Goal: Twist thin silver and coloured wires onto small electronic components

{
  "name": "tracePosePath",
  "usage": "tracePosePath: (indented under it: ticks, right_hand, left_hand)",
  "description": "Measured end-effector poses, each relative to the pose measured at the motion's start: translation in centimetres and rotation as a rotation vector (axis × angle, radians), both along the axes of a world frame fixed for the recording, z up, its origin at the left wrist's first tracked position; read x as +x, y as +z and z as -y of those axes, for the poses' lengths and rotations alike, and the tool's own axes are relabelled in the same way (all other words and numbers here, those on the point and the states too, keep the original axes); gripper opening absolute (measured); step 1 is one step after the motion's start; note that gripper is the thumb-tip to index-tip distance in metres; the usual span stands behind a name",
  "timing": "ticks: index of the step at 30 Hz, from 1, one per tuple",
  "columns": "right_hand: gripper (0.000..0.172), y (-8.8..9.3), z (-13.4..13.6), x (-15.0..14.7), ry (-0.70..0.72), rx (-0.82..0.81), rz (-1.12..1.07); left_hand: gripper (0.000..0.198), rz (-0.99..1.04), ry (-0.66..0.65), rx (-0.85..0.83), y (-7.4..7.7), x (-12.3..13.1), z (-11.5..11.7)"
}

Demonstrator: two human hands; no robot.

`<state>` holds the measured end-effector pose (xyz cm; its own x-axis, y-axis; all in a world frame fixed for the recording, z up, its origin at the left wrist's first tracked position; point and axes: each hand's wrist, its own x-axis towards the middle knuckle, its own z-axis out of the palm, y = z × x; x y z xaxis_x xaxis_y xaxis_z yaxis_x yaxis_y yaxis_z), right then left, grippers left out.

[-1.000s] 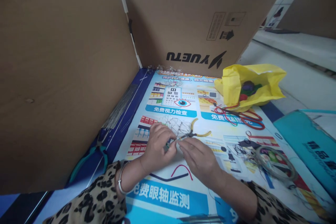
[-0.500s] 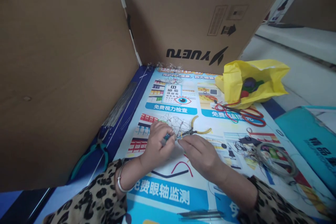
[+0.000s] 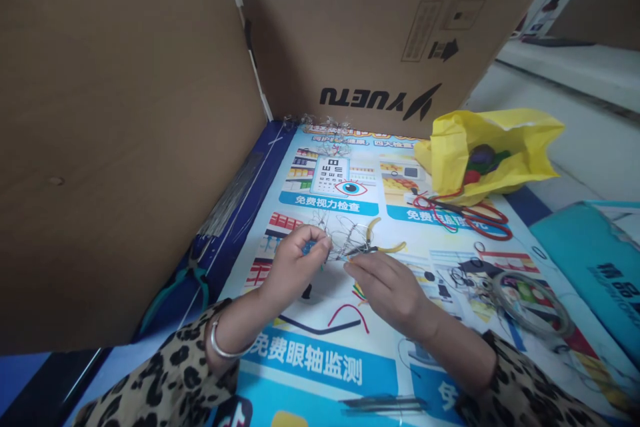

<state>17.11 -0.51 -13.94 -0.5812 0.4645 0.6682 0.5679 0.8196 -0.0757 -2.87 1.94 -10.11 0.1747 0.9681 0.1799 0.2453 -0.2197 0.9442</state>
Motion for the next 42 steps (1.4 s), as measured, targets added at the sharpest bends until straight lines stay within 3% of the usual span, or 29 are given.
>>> tracePosePath:
  ticks: [3, 7, 10, 13, 15, 26, 31, 37, 42]
  right_hand:
    - [0.033, -0.3, 0.0, 0.0, -0.017, -0.039, -0.027]
    - [0.029, 0.1, 0.1, -0.7, -0.079, -0.16, -0.186]
    - [0.018, 0.8, 0.2, -1.3, -0.199, -0.402, -0.391]
    - [0.02, 1.3, 0.2, -1.5, -0.286, -0.713, -0.586]
    - [0.02, 1.3, 0.2, -1.5, -0.294, -0.803, -0.63]
    - [0.015, 2.3, 0.2, -2.0, -0.316, -0.74, -0.608]
    - [0.015, 2.8, 0.1, -3.0, -0.406, -0.658, -0.584]
    - [0.012, 2.8, 0.2, -3.9, -0.401, -0.731, -0.567]
    - [0.015, 2.9, 0.2, -3.6, -0.382, -0.712, -0.551]
  left_hand:
    - [0.013, 0.042, -0.009, -0.063, -0.1, 0.0, 0.0]
    - [0.012, 0.006, 0.007, -0.009, 0.0, 0.3, 0.1]
    - [0.013, -0.006, 0.006, 0.033, 0.1, 0.5, 0.3]
    - [0.012, -0.007, -0.005, 0.064, 0.1, 0.6, 0.4]
    - [0.011, -0.016, -0.005, 0.093, 0.0, 0.6, 0.5]
    - [0.004, -0.093, 0.023, 0.326, -1.2, 1.1, 0.7]
    - [0.006, -0.152, 0.054, 0.448, -1.7, 1.4, 1.1]
    - [0.009, -0.209, 0.06, 0.599, -1.8, 1.3, 1.2]
    - [0.008, -0.211, 0.036, 0.612, -1.7, 1.2, 1.3]
